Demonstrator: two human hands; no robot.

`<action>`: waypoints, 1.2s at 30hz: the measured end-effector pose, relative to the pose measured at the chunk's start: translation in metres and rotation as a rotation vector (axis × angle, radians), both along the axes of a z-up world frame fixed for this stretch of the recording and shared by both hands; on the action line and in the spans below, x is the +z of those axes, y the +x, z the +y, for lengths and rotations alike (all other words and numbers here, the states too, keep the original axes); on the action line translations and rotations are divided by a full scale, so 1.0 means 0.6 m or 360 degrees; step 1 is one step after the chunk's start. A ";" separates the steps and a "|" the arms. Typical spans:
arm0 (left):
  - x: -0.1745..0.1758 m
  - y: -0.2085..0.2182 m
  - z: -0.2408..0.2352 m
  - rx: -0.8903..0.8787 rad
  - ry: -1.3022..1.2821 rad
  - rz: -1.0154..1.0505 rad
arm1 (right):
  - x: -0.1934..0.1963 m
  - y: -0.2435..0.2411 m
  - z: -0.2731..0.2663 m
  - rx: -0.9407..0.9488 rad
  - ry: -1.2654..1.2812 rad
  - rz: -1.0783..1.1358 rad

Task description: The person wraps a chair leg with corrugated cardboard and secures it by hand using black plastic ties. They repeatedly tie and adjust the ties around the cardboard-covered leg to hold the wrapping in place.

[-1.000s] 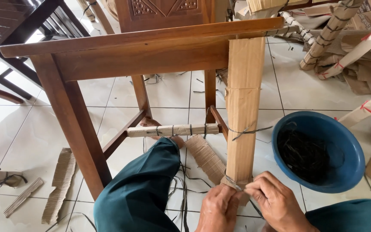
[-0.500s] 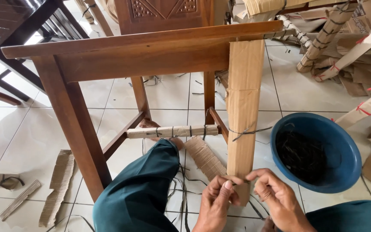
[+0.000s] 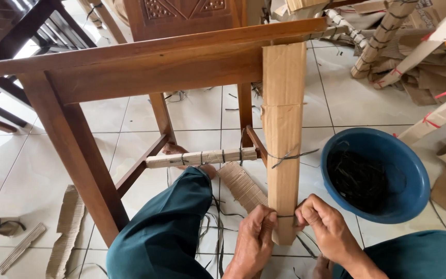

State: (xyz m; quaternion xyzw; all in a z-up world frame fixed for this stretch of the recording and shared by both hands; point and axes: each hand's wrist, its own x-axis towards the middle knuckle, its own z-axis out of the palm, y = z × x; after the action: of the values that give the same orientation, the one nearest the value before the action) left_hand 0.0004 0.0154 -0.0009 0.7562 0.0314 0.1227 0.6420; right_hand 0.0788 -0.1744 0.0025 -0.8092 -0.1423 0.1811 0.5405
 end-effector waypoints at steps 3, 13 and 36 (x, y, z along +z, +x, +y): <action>-0.005 0.000 -0.006 0.0083 -0.0087 0.0097 | -0.003 -0.010 0.004 -0.0144 0.0450 0.0206; -0.026 0.000 -0.012 0.0132 -0.0424 0.0116 | 0.049 -0.099 0.086 0.0164 -0.0264 -0.0467; 0.002 0.002 -0.011 0.0117 -0.0124 0.0003 | 0.034 -0.056 -0.010 -0.0191 -0.0036 -0.0056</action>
State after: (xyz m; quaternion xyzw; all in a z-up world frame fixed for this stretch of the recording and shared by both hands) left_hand 0.0019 0.0091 0.0004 0.7290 0.0646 0.1442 0.6661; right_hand 0.0454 -0.1806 0.0227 -0.8254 -0.1008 0.1358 0.5386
